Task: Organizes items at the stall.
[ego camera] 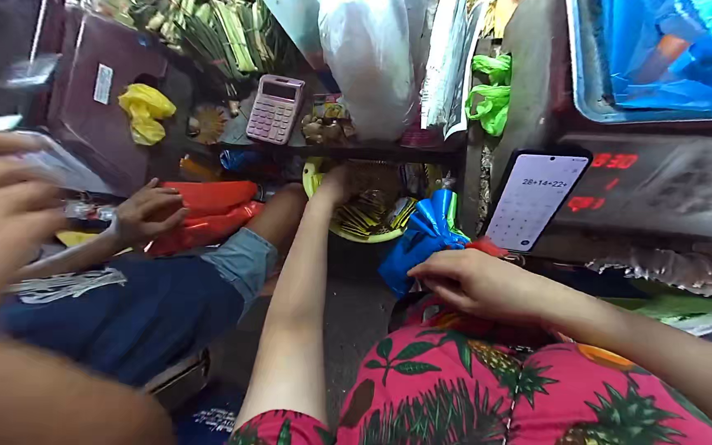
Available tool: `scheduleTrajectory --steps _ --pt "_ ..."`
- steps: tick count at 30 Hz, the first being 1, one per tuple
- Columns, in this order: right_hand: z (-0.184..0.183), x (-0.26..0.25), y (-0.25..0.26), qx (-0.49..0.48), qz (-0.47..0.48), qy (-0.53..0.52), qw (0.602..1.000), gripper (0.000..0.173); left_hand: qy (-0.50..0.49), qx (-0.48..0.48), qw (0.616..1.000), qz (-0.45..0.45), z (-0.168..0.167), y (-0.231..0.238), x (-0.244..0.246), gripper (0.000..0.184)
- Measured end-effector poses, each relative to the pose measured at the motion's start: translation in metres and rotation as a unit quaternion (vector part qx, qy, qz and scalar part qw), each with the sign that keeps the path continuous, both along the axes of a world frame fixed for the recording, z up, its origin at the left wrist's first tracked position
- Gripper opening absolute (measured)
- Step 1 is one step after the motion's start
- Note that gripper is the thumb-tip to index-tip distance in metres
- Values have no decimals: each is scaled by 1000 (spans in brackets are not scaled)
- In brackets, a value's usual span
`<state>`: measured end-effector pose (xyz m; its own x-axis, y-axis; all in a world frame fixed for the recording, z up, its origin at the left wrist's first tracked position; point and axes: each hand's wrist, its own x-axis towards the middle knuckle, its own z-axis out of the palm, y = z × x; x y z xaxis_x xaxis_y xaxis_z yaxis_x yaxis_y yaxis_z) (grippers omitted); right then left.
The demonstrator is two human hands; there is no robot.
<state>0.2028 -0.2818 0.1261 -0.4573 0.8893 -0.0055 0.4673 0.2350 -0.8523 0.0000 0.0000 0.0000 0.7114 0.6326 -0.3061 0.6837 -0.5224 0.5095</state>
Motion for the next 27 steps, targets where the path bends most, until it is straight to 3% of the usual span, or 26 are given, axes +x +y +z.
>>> scheduleTrajectory --steps 4,7,12,16,27 --pt "-12 -24 21 -72 84 -24 994 30 13 -1 997 70 45 -36 -34 33" --pt "-20 -34 29 -104 116 -25 987 31 -27 53 997 47 34 -65 -53 26" --pt "-30 -40 36 -124 126 -22 984 31 -30 82 996 8 -6 -93 -63 30" --pt "-32 -39 40 -127 111 -16 986 31 -32 87 996 6 -16 -95 -68 32" --pt "-29 -37 34 -137 87 3 987 32 -8 50 999 0 12 -70 -24 27"
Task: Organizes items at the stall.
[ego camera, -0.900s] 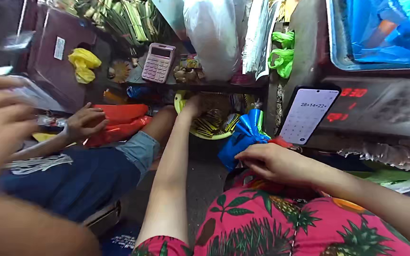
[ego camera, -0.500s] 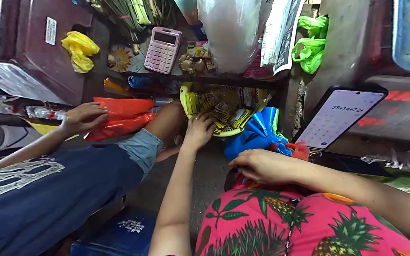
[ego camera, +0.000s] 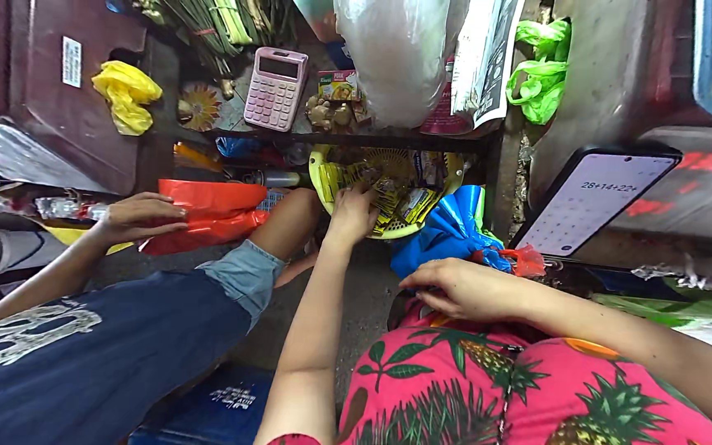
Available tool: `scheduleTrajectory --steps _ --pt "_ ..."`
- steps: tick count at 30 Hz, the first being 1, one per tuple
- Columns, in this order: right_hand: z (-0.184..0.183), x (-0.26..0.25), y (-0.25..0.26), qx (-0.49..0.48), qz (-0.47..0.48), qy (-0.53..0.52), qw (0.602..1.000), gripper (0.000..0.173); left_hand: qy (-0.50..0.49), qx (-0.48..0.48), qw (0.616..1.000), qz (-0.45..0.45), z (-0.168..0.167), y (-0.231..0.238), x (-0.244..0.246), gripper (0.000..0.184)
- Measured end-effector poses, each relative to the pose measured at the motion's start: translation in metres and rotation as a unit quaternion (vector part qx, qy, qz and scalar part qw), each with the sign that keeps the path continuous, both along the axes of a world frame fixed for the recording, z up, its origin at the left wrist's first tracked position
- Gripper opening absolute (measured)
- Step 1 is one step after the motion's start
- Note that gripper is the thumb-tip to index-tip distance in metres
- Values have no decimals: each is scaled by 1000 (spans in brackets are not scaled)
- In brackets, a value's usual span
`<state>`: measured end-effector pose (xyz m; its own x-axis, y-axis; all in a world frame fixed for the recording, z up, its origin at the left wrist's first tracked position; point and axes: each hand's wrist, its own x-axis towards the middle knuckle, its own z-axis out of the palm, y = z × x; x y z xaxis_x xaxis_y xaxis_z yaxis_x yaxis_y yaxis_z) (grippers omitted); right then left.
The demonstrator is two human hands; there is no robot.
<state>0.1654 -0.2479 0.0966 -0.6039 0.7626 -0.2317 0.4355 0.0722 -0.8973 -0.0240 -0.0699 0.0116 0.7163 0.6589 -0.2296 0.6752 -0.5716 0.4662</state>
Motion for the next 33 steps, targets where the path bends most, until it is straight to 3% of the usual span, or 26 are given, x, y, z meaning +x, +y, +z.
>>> scheduleTrajectory --steps 4,6,13,20,26,30,33 --pt "2 1 -4 -1 -6 -13 1000 32 73 -62 994 -44 -10 14 33 70" --pt "2 1 -6 11 -14 -13 1000 32 133 -81 985 -68 -16 15 46 80" --pt "3 4 -11 14 -26 -21 999 32 209 -78 970 -96 -25 10 60 75" --pt "2 -4 -7 -6 -2 -36 999 34 214 -98 967 -95 -24 12 62 45" --pt "9 -3 -8 -1 3 -41 999 34 219 -95 966 -96 -25 10 59 52" --pt "35 15 -16 69 -47 -2 996 33 110 -65 990 -63 -26 4 35 69" --pt "76 54 -34 174 -156 69 970 28 -3 -73 997 -19 7 -7 30 72"
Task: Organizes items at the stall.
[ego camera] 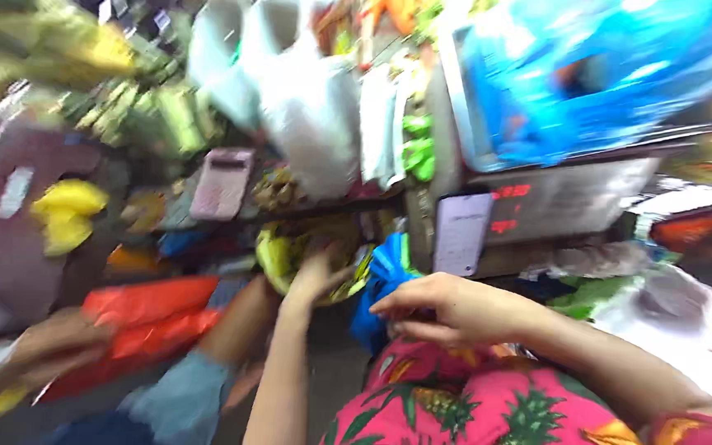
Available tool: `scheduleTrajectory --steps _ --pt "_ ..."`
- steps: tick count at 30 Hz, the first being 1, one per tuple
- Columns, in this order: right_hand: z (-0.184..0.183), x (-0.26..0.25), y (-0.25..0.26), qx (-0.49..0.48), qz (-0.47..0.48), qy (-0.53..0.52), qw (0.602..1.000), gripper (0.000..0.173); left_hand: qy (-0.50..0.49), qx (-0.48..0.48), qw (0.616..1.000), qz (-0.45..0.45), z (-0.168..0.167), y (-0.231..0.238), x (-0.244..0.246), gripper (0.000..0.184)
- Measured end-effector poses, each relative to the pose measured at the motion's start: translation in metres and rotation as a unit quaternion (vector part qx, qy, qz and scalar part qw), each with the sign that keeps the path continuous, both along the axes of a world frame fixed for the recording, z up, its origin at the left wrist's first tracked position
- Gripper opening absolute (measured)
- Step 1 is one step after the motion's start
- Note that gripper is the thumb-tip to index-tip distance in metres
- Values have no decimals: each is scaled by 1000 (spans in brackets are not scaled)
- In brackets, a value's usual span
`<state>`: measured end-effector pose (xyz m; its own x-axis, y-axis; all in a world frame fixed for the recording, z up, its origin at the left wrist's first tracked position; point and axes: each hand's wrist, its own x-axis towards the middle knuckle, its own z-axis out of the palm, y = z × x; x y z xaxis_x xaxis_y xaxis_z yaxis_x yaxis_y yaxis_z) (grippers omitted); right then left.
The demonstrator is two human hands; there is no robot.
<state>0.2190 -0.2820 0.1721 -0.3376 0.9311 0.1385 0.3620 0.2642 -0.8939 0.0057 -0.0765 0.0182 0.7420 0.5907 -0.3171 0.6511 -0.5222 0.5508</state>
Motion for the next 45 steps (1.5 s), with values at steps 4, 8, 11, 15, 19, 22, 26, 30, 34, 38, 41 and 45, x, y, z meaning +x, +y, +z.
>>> scheduleTrajectory --steps 4,8,11,15,19,22,26,30,34,38,41,45 --pt "65 81 -50 109 -281 14 953 26 -64 -49 997 20 41 -23 -3 73" --pt "112 195 -119 166 -620 -211 737 28 -87 -73 994 8 59 -44 -6 73" --pt "127 293 -160 34 -750 -263 605 36 -109 -63 992 18 77 -58 0 74" --pt "124 379 -184 -199 -762 -272 554 47 -130 -51 990 15 104 -75 13 75" --pt "113 390 -180 -339 -724 -311 514 75 -141 -62 988 9 126 -98 31 74" --pt "97 397 -173 -385 -687 -331 520 78 -154 -74 985 -1 136 -112 48 74" --pt "88 417 -169 -325 -700 -279 571 59 -180 -83 980 -24 147 -125 69 72" --pt "93 430 -185 -211 -700 -219 646 57 -234 -63 967 -77 167 -132 91 66" --pt "147 389 -200 -64 -680 -263 682 28 -306 1 936 -175 202 -145 130 49" --pt "193 337 -214 106 -608 -353 703 23 -393 22 894 -214 233 -171 189 60" --pt "206 313 -218 233 -457 -358 780 28 -452 12 865 -215 242 -191 233 87" --pt "185 243 -169 283 -260 -212 899 14 -441 -295 801 -277 231 -201 246 79"
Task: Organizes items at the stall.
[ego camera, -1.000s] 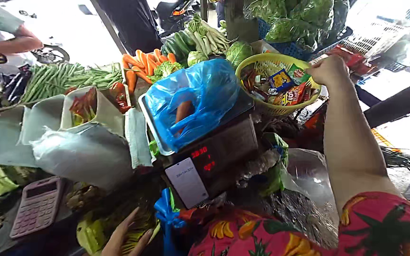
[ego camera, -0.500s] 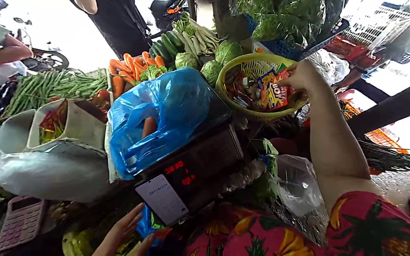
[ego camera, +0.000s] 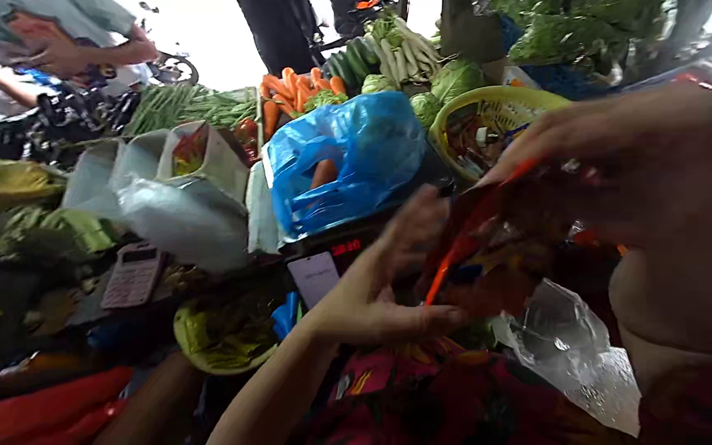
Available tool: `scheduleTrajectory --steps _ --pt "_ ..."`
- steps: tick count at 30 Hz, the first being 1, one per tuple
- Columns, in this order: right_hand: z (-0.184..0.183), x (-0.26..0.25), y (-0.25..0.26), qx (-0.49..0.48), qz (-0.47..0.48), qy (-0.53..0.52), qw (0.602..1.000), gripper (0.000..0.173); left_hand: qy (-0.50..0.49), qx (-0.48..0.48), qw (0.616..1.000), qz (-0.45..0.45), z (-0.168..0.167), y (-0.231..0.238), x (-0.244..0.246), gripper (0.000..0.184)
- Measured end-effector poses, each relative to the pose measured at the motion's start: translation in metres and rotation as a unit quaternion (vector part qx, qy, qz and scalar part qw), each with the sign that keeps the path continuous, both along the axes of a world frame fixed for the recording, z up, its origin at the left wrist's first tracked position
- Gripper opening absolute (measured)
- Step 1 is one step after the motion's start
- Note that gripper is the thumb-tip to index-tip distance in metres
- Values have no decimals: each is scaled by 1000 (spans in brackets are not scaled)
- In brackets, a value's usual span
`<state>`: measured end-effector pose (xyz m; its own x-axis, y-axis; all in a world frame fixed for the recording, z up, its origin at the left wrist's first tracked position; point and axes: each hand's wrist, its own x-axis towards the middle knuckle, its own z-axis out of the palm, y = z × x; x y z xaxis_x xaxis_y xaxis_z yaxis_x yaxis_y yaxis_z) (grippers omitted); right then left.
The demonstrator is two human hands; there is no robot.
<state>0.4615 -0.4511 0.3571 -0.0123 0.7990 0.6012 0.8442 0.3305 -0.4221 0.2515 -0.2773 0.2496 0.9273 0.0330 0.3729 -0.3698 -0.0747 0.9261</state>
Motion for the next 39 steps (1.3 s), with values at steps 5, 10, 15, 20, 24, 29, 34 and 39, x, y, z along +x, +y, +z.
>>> scheduleTrajectory --steps 5,10,15,20,24,29,34,39 --pt "-62 -50 48 -93 4 72 993 38 137 -311 934 -106 -43 -4 -49 29" --pt "-98 -73 62 -254 31 224 940 69 151 -324 931 74 -57 -1 -105 28" --pt "-115 -104 79 -237 63 251 936 30 84 -390 900 176 -74 -1 -156 23" --pt "-111 -120 91 -109 31 244 963 21 43 -440 845 302 -85 5 -208 17" --pt "-103 -159 123 -9 33 182 983 21 56 -389 799 455 -100 11 -267 20" --pt "-109 -221 177 -71 163 218 960 31 65 -309 758 571 -122 17 -324 27" --pt "-160 -289 208 -356 225 289 860 54 88 -386 701 594 -132 10 -339 23" --pt "-216 -330 212 -558 192 283 757 18 154 -394 747 513 -153 -1 -356 62"
